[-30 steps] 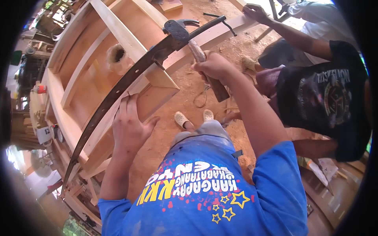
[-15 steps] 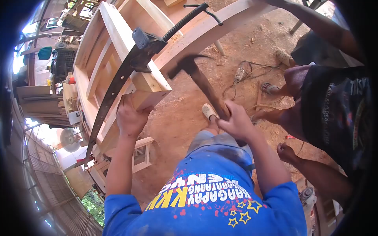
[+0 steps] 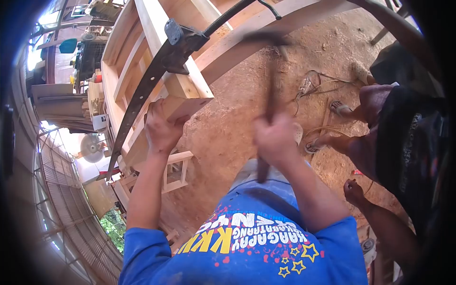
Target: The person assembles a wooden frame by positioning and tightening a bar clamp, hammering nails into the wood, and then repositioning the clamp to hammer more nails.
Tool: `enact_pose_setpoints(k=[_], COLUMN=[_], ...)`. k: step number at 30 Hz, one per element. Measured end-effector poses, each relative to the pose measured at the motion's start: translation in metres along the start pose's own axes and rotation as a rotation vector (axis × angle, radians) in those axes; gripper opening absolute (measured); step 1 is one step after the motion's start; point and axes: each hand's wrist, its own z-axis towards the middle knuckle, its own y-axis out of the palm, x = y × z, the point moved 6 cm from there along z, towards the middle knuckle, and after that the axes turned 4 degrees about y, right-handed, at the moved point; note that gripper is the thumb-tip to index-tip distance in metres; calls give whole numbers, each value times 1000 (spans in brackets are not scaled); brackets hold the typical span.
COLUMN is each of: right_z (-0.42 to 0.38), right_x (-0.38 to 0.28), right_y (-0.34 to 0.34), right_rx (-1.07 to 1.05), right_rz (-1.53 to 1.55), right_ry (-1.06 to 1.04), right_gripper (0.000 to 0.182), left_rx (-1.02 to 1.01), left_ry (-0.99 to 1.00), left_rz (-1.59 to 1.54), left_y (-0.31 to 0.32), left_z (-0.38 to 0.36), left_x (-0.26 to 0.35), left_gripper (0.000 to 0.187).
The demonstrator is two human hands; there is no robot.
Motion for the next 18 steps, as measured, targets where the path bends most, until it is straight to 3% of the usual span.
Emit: enact_pose_setpoints(k=[3, 6, 9, 12, 13, 16, 18], right_z=[4, 0, -6, -1, -1, 2, 2], right_x=[10, 6, -32, -30, -2, -1, -18], right_y=[20, 4, -31, -28, -8, 23, 11], right_rx=[-322, -204, 60, 318, 203, -201, -163], right_rz=[-353, -308, 193, 320, 66, -771, -623], right_ry=[136, -68, -160, -249, 71, -272, -258], right_gripper=[15, 12, 13, 8, 9, 15, 15], left_rx=[-8, 6, 15, 3, 14, 7, 28], left_ry=[-44, -22, -26, -54, -55, -30, -30], left_rz=[-32, -29, -23, -17, -21, -29, -25], left_y=[3, -2, -3, -2, -1, 0, -3], left_z=[-2, 0, 0, 0, 0, 0, 0], left_x=[-3, 2, 2, 0, -2, 1, 2], left_gripper=[74, 74, 73, 73, 72, 72, 71])
